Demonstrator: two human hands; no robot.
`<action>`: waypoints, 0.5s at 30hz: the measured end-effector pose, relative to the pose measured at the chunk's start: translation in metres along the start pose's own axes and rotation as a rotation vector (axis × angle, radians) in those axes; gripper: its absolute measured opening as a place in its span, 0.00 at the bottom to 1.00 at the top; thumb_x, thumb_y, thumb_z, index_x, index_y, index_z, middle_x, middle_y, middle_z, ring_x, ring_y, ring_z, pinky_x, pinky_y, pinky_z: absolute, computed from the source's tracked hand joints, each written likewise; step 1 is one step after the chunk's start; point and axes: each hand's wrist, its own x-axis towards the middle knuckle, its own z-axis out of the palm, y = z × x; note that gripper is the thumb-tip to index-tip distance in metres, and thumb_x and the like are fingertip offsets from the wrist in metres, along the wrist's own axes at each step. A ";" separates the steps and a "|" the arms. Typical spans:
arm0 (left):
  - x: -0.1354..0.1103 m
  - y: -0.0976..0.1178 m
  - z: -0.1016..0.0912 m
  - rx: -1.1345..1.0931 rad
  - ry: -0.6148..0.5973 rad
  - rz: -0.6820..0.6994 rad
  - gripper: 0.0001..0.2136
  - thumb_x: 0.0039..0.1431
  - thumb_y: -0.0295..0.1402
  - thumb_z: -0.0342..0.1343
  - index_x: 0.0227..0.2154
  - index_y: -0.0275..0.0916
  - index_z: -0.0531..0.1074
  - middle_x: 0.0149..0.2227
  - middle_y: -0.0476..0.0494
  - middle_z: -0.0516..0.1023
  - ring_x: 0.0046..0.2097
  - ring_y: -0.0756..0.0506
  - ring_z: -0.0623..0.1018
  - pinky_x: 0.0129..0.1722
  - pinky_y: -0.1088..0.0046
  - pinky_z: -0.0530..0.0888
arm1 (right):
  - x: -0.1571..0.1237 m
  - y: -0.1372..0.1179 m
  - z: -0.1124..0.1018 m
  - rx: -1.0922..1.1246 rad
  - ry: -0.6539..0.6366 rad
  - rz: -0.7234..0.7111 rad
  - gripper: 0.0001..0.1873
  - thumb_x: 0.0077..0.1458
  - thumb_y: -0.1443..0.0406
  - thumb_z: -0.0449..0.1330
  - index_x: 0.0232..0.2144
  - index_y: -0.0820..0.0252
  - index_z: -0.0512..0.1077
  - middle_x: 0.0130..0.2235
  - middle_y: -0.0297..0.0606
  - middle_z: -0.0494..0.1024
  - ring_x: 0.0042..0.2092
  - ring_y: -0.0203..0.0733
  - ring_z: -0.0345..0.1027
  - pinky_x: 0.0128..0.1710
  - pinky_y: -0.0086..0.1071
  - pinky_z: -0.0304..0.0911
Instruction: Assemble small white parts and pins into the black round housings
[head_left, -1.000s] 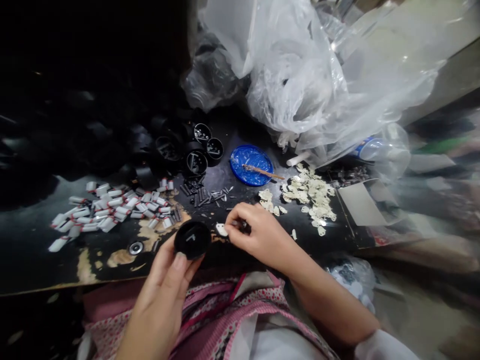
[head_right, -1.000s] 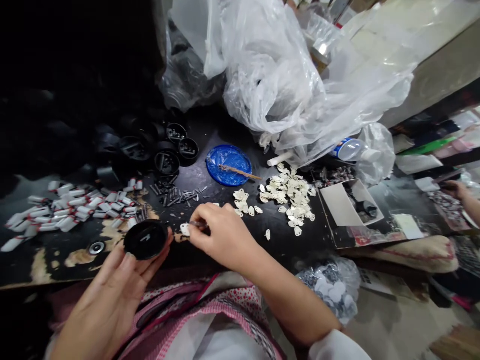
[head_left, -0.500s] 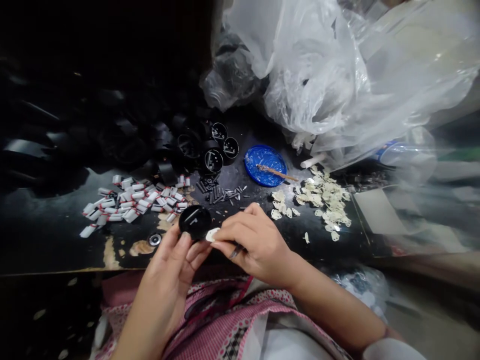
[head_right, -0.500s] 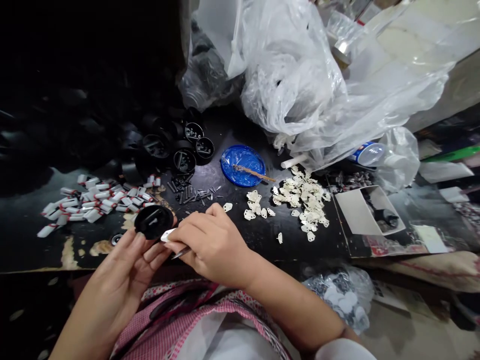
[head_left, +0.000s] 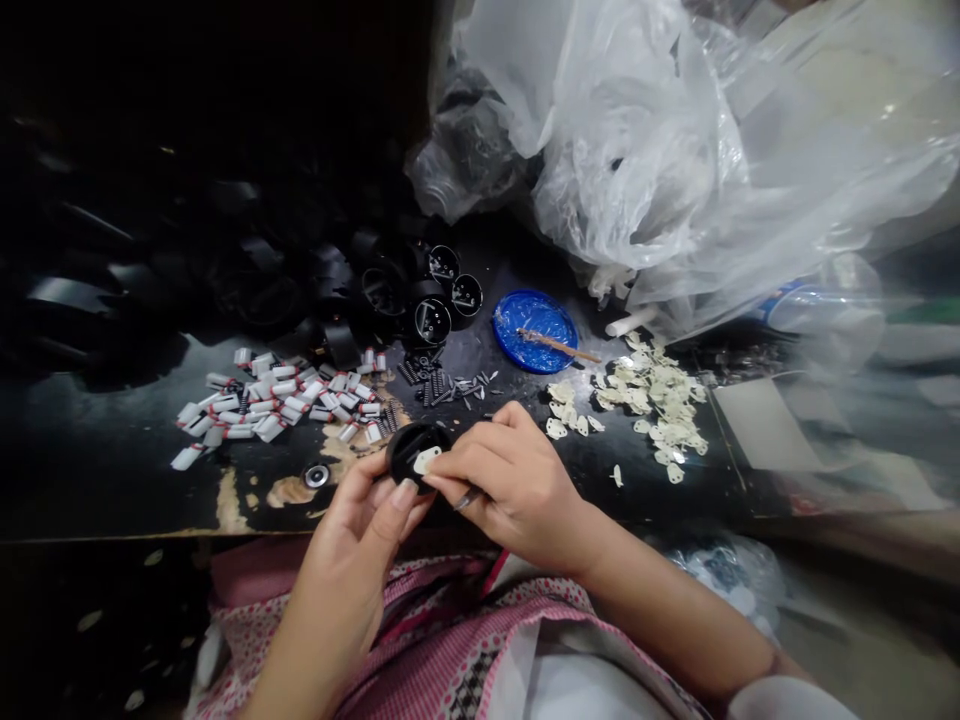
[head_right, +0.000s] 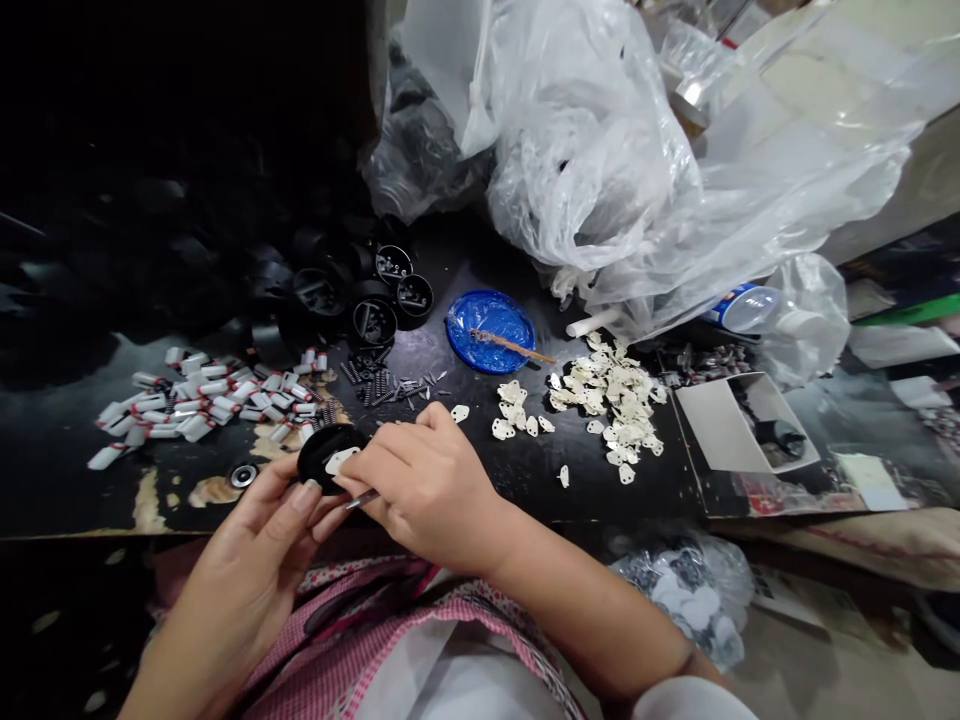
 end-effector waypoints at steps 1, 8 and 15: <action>0.000 -0.001 0.001 -0.015 0.011 0.004 0.12 0.44 0.35 0.68 0.33 0.44 0.75 0.33 0.53 0.79 0.34 0.54 0.77 0.36 0.82 0.75 | -0.001 -0.001 0.000 -0.008 0.001 -0.005 0.06 0.58 0.70 0.57 0.31 0.62 0.74 0.28 0.33 0.76 0.28 0.33 0.64 0.33 0.34 0.49; 0.005 -0.008 0.007 -0.052 0.060 0.049 0.08 0.46 0.32 0.66 0.32 0.44 0.75 0.32 0.56 0.76 0.31 0.57 0.74 0.32 0.87 0.71 | -0.006 -0.012 0.001 -0.047 -0.012 0.072 0.07 0.58 0.68 0.58 0.29 0.61 0.75 0.22 0.30 0.71 0.25 0.34 0.57 0.32 0.35 0.44; -0.012 -0.008 -0.045 0.192 0.146 0.057 0.13 0.49 0.35 0.64 0.39 0.45 0.74 0.35 0.51 0.78 0.37 0.49 0.77 0.36 0.79 0.72 | 0.007 -0.021 0.003 0.283 -0.129 0.085 0.08 0.57 0.66 0.60 0.27 0.62 0.75 0.23 0.29 0.72 0.25 0.30 0.61 0.35 0.33 0.47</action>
